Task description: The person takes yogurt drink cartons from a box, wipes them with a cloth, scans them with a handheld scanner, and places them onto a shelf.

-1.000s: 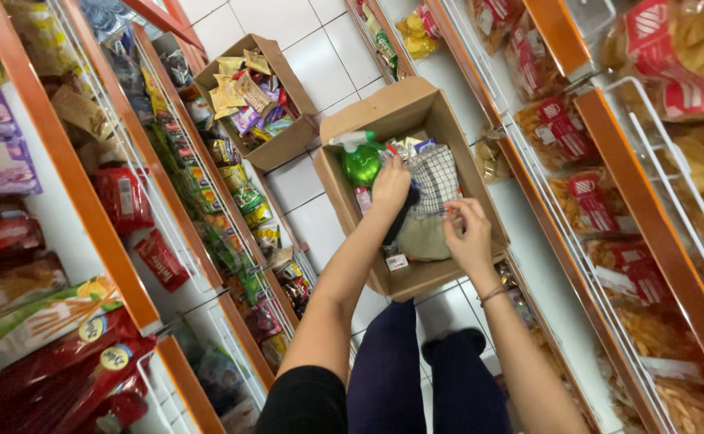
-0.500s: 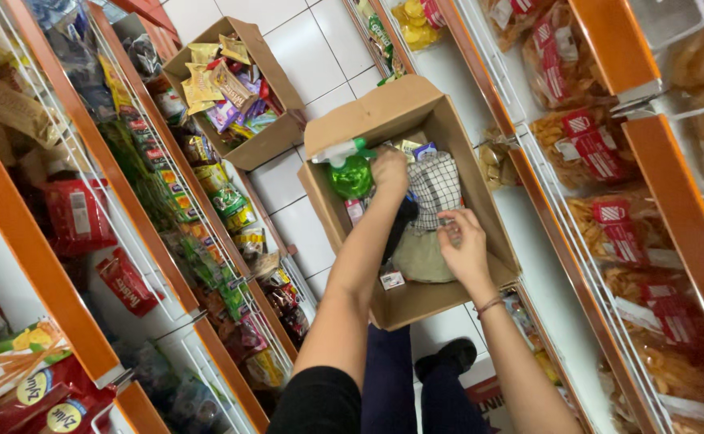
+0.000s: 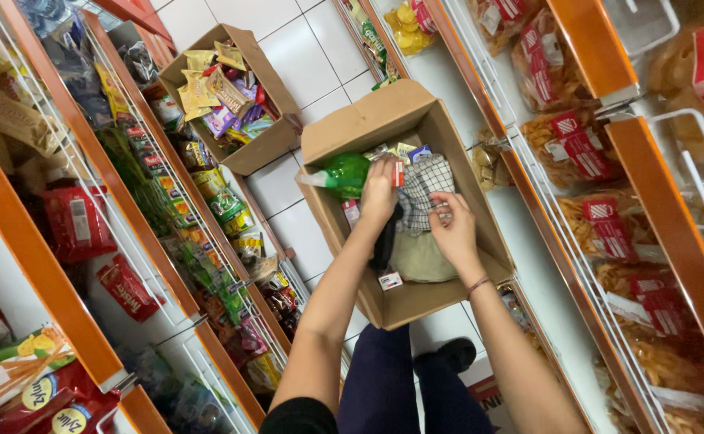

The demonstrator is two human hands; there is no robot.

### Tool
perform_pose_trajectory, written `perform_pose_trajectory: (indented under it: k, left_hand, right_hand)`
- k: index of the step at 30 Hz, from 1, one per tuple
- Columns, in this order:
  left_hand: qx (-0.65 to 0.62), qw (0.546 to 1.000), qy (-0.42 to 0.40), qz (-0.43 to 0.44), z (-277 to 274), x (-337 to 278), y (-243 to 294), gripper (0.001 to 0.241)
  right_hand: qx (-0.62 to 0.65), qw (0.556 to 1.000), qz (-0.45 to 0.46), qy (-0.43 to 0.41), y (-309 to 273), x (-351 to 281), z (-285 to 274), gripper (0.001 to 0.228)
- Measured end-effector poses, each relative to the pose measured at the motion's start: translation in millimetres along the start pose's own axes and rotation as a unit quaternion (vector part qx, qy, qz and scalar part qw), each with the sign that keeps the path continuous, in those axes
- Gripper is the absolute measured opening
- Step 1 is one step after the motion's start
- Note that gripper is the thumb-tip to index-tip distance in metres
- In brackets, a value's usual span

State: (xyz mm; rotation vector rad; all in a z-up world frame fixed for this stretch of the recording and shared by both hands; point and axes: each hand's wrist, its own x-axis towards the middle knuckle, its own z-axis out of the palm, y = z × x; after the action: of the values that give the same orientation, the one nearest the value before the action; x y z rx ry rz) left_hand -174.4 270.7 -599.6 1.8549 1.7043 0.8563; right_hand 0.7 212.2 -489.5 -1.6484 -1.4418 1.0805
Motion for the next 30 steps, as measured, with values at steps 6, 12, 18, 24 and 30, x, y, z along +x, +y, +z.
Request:
perform_pose_trajectory:
  k: [6,12,18,24,30]
  left_hand:
    - [-0.123,0.991,0.032,0.039,-27.4,-4.4,16.6,0.064]
    - [-0.166,0.984,0.058,0.031,-48.7,-9.4,41.1,0.062]
    - [-0.204,0.975,0.074,0.053,-74.1,-16.0,86.1,0.064]
    - [-0.239,0.967,0.092,0.004,-117.1,-43.7,190.5,0.061]
    - [-0.267,0.962,0.0,0.053,-190.9,-67.6,297.4,0.062]
  right_hand:
    - [0.008,1.0,-0.012,-0.007,8.3,3.5,5.2,0.045]
    - [-0.016,0.998,-0.061,-0.014,1.6,6.8,1.0,0.054]
    - [-0.057,0.991,-0.124,-0.005,-26.7,-2.7,-10.8,0.071]
    - [-0.018,0.992,-0.119,0.036,-64.5,-37.2,-37.7,0.065]
    - [0.241,0.97,-0.012,0.037,-114.1,-100.1,-116.4,0.051]
